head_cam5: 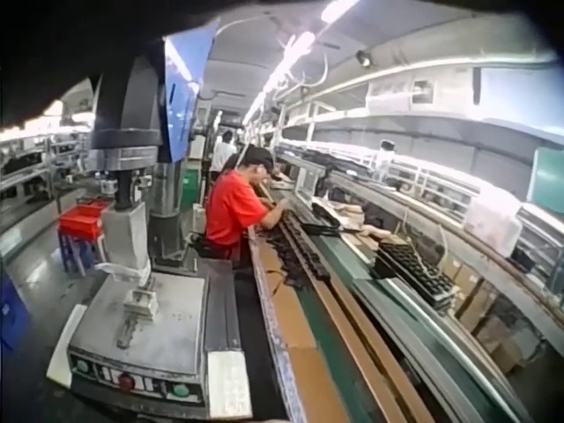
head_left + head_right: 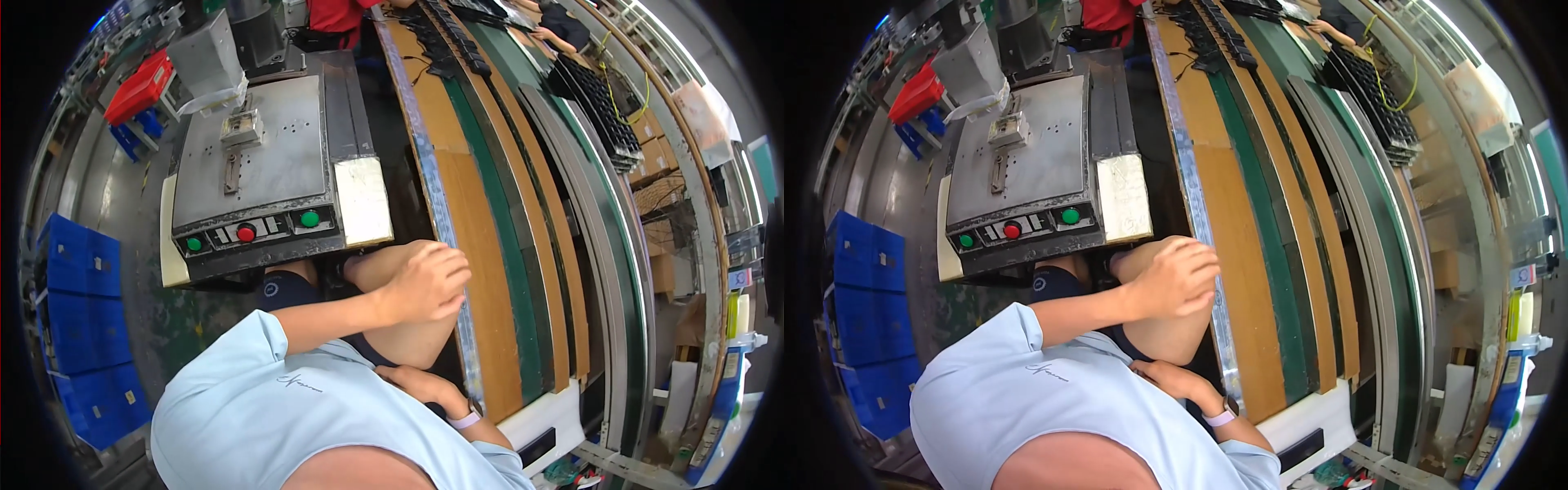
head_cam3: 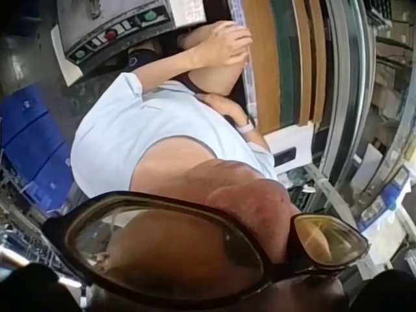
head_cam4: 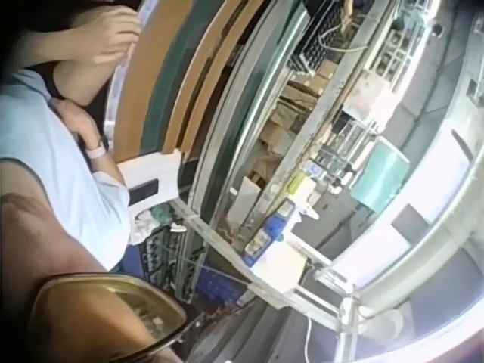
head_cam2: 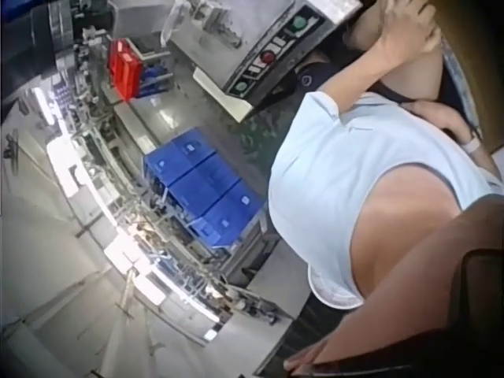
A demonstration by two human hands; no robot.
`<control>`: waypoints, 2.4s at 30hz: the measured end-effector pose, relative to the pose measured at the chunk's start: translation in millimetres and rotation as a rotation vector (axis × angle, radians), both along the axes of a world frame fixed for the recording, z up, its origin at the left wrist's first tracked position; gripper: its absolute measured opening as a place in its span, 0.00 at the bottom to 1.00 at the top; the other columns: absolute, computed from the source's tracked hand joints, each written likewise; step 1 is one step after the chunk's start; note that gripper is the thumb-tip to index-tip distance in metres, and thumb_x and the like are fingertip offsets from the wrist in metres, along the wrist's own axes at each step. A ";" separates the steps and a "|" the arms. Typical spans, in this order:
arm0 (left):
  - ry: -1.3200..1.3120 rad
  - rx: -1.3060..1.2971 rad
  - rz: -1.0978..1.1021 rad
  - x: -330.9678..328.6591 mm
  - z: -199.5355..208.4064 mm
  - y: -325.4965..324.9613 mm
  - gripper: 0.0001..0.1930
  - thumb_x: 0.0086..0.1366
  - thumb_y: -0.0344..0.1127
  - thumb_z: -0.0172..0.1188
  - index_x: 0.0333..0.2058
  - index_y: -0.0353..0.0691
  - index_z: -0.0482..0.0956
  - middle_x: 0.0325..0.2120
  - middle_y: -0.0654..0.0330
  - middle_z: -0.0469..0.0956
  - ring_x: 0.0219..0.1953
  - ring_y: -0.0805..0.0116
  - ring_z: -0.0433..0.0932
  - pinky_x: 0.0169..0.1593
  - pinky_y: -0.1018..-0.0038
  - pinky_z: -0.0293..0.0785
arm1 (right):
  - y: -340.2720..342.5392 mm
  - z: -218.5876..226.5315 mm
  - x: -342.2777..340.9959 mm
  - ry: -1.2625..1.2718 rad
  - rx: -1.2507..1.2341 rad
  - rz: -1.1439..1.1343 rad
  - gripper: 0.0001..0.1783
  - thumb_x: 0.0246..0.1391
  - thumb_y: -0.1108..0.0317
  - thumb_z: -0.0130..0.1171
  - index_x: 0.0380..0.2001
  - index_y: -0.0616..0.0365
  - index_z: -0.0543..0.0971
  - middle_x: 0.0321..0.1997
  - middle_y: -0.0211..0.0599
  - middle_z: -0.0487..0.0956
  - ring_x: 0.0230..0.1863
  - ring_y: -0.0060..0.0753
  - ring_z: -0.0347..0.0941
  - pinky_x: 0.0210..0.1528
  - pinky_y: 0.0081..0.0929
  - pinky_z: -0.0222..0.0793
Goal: Operate a manual press machine to assemble plastic housings onto electronic components.
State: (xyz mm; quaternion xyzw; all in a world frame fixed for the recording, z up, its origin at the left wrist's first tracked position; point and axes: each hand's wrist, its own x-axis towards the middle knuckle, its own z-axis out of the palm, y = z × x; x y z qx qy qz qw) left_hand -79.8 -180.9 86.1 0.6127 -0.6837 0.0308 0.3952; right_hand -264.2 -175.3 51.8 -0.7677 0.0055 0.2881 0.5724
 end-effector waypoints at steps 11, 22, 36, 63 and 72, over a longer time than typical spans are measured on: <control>-0.008 0.413 -0.112 19.5 18.0 -30.6 0.11 0.54 0.40 0.59 0.32 0.39 0.78 0.32 0.58 0.74 0.39 0.59 0.73 0.47 0.68 0.68 | 1.3 -13.2 -3.9 -0.057 0.033 0.004 0.13 0.64 0.67 0.46 0.46 0.63 0.73 0.38 0.44 0.81 0.31 0.39 0.72 0.39 0.34 0.67; -0.136 0.026 -0.082 12.2 1.7 -19.6 0.07 0.53 0.37 0.59 0.24 0.40 0.78 0.26 0.59 0.73 0.33 0.60 0.73 0.45 0.69 0.68 | 3.1 -16.3 -9.2 -0.050 -0.003 0.012 0.15 0.63 0.68 0.46 0.49 0.63 0.72 0.39 0.43 0.81 0.33 0.38 0.74 0.39 0.32 0.68; -0.105 0.682 -0.028 2.6 12.6 -71.0 0.06 0.52 0.31 0.58 0.29 0.37 0.78 0.27 0.60 0.81 0.35 0.59 0.78 0.47 0.67 0.68 | 6.1 -13.5 -9.3 -0.122 0.014 -0.025 0.15 0.63 0.67 0.47 0.49 0.63 0.72 0.35 0.45 0.80 0.30 0.39 0.73 0.37 0.32 0.68; -0.346 0.276 0.001 -9.6 -1.5 -36.2 0.15 0.55 0.46 0.60 0.31 0.40 0.80 0.28 0.58 0.79 0.36 0.62 0.76 0.47 0.67 0.63 | 6.2 2.2 -5.4 -0.020 -0.036 -0.031 0.14 0.61 0.69 0.47 0.46 0.65 0.73 0.37 0.45 0.80 0.31 0.39 0.72 0.39 0.33 0.68; -0.335 0.258 0.054 -7.3 -0.5 -25.2 0.14 0.56 0.47 0.60 0.30 0.41 0.79 0.30 0.59 0.79 0.36 0.63 0.75 0.49 0.69 0.61 | 6.9 -3.5 -8.4 -0.078 0.001 -0.067 0.14 0.62 0.68 0.47 0.46 0.65 0.73 0.34 0.44 0.80 0.28 0.37 0.71 0.36 0.32 0.68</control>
